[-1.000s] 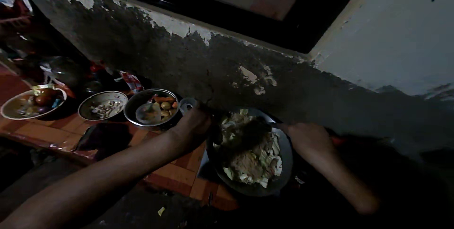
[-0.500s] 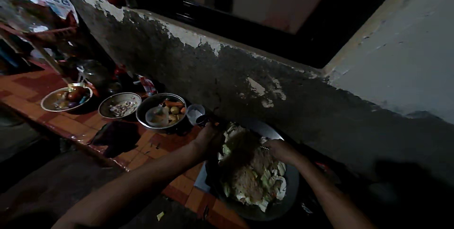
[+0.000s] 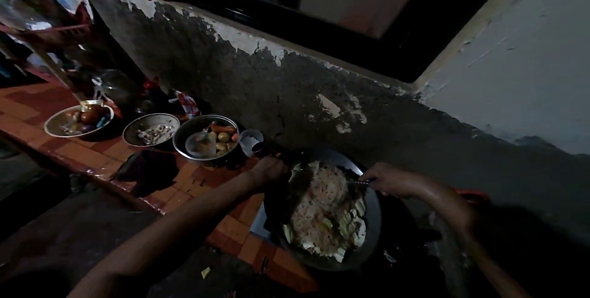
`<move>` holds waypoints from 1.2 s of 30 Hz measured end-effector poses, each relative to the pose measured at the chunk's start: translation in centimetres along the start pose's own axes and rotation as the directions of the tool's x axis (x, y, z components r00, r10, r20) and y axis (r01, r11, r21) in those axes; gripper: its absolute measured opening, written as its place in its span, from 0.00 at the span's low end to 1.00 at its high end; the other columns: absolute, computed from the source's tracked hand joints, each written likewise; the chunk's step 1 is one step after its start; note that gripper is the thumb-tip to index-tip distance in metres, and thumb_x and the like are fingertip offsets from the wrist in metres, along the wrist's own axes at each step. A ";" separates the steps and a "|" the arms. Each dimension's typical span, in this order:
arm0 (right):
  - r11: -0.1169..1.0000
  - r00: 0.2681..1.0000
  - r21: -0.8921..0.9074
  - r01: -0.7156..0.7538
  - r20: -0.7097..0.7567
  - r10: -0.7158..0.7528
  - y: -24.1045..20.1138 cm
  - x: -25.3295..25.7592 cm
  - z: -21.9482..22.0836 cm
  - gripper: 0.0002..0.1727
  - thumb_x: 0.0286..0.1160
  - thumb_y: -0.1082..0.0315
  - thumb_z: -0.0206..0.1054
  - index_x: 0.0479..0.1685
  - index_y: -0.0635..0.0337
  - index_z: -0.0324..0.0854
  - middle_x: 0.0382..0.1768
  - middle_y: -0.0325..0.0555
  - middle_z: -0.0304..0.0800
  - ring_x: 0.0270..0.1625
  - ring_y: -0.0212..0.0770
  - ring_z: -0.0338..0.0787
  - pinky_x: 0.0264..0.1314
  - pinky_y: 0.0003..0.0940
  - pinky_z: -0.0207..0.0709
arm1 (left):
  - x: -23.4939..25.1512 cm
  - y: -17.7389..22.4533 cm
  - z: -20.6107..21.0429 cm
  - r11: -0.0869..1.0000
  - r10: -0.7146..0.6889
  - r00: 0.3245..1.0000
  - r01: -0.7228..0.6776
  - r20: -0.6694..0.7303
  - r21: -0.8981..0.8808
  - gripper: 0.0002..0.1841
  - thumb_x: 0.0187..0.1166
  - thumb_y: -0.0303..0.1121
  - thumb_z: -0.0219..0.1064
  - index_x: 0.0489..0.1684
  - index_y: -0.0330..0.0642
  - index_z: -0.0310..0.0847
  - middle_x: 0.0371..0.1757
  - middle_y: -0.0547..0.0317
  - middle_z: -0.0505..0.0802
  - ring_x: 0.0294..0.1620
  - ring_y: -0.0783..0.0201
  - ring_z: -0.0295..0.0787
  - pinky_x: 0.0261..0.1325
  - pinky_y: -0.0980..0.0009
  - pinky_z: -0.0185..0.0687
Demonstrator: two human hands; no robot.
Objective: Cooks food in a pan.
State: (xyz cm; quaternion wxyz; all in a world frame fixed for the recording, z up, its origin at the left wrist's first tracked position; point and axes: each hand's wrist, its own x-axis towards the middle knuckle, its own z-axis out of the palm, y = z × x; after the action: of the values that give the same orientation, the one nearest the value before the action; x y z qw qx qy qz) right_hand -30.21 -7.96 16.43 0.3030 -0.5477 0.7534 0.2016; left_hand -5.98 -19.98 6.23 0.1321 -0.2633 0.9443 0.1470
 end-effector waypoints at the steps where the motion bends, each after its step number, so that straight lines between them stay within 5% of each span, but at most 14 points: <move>1: 1.000 1.000 -0.024 0.016 -0.025 -0.017 -0.4 -0.3 0.1 0.19 0.91 0.71 0.56 0.77 0.60 0.78 0.50 0.59 0.86 0.42 0.46 0.83 0.50 0.43 0.77 | -0.2 0.0 0.0 1.000 -0.004 1.000 0.004 0.008 -0.003 0.17 0.91 0.32 0.54 0.60 0.23 0.80 0.58 0.25 0.88 0.64 0.28 0.85 0.66 0.33 0.75; 4: 0.993 0.984 -0.109 0.045 -0.168 -0.063 -1.2 0.4 1.0 0.18 0.88 0.70 0.58 0.70 0.58 0.84 0.61 0.62 0.89 0.64 0.61 0.87 0.68 0.62 0.75 | -1.1 0.4 -0.5 0.999 -0.003 0.999 0.002 0.036 0.034 0.16 0.91 0.32 0.55 0.60 0.25 0.80 0.57 0.27 0.89 0.64 0.28 0.85 0.65 0.33 0.76; 7: 0.992 0.954 -0.127 -0.020 -0.299 -0.019 -3.3 1.3 2.0 0.23 0.88 0.72 0.56 0.78 0.50 0.81 0.67 0.62 0.87 0.71 0.65 0.85 0.73 0.66 0.73 | -2.7 0.6 -0.8 0.992 0.073 0.997 -0.071 -0.011 0.106 0.13 0.88 0.26 0.56 0.58 0.27 0.82 0.54 0.30 0.90 0.62 0.31 0.86 0.68 0.36 0.74; 11: 0.990 0.904 -0.140 0.025 -0.421 -0.082 -4.6 4.1 5.2 0.28 0.86 0.78 0.53 0.83 0.47 0.76 0.74 0.64 0.81 0.74 0.67 0.82 0.76 0.63 0.72 | -4.3 1.2 -1.2 0.982 0.117 0.991 -0.107 -0.058 0.154 0.13 0.87 0.22 0.54 0.57 0.24 0.82 0.55 0.30 0.90 0.64 0.32 0.85 0.74 0.38 0.70; 15: 0.979 0.932 -0.203 0.017 -0.351 -0.090 -4.3 3.5 6.8 0.31 0.86 0.81 0.51 0.88 0.52 0.69 0.74 0.72 0.77 0.72 0.72 0.82 0.73 0.64 0.74 | -5.8 1.6 -1.8 0.967 0.150 0.982 -0.123 -0.111 0.223 0.13 0.86 0.19 0.53 0.55 0.24 0.83 0.54 0.32 0.91 0.64 0.34 0.85 0.76 0.41 0.68; 23: 0.972 0.847 -0.158 -0.171 -0.527 0.063 -1.9 -3.7 4.1 0.20 0.85 0.74 0.61 0.72 0.48 0.85 0.61 0.60 0.90 0.61 0.65 0.89 0.63 0.64 0.80 | -7.3 3.1 -4.0 0.907 0.161 0.965 -0.061 -0.208 0.417 0.13 0.85 0.19 0.56 0.58 0.31 0.86 0.54 0.40 0.92 0.61 0.42 0.87 0.78 0.45 0.66; 26: 0.946 0.887 -0.183 -0.267 -0.430 0.168 -2.3 -4.3 4.6 0.16 0.88 0.72 0.57 0.63 0.58 0.88 0.56 0.62 0.92 0.62 0.65 0.89 0.63 0.63 0.80 | -5.5 3.5 -3.5 0.906 0.125 0.987 -0.073 -0.099 0.418 0.12 0.84 0.20 0.57 0.57 0.31 0.85 0.58 0.40 0.91 0.66 0.41 0.84 0.77 0.43 0.66; 28: 0.929 0.928 -0.225 -0.293 -0.300 0.220 -3.0 -3.5 5.5 0.17 0.90 0.75 0.52 0.66 0.67 0.83 0.61 0.68 0.88 0.67 0.69 0.87 0.66 0.64 0.78 | -3.9 3.6 -2.5 0.926 0.092 0.996 -0.085 -0.002 0.367 0.15 0.86 0.19 0.53 0.65 0.25 0.80 0.67 0.33 0.86 0.74 0.35 0.78 0.81 0.40 0.63; 30: 0.935 0.959 -0.230 -0.269 -0.154 0.238 -3.5 -2.8 6.4 0.18 0.91 0.75 0.50 0.71 0.74 0.76 0.67 0.74 0.81 0.73 0.72 0.81 0.71 0.66 0.74 | -2.7 3.2 -1.7 0.954 0.097 0.995 -0.096 0.011 0.286 0.15 0.88 0.20 0.51 0.63 0.22 0.80 0.64 0.29 0.87 0.72 0.32 0.80 0.78 0.39 0.66; 36: 1.000 1.000 0.010 0.011 -0.001 -0.011 1.6 3.5 10.4 0.22 0.87 0.71 0.58 0.78 0.61 0.78 0.72 0.69 0.81 0.76 0.69 0.80 0.77 0.69 0.69 | -0.3 2.4 0.2 0.963 0.124 0.990 -0.137 0.066 0.231 0.13 0.88 0.25 0.56 0.57 0.24 0.84 0.61 0.28 0.88 0.72 0.30 0.80 0.79 0.38 0.66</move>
State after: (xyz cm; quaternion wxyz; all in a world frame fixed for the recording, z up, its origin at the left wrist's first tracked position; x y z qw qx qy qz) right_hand -30.07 -3.27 6.39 0.3064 -0.5503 0.7516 0.1961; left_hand -7.00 -17.87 6.66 0.1765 -0.1792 0.9666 0.0493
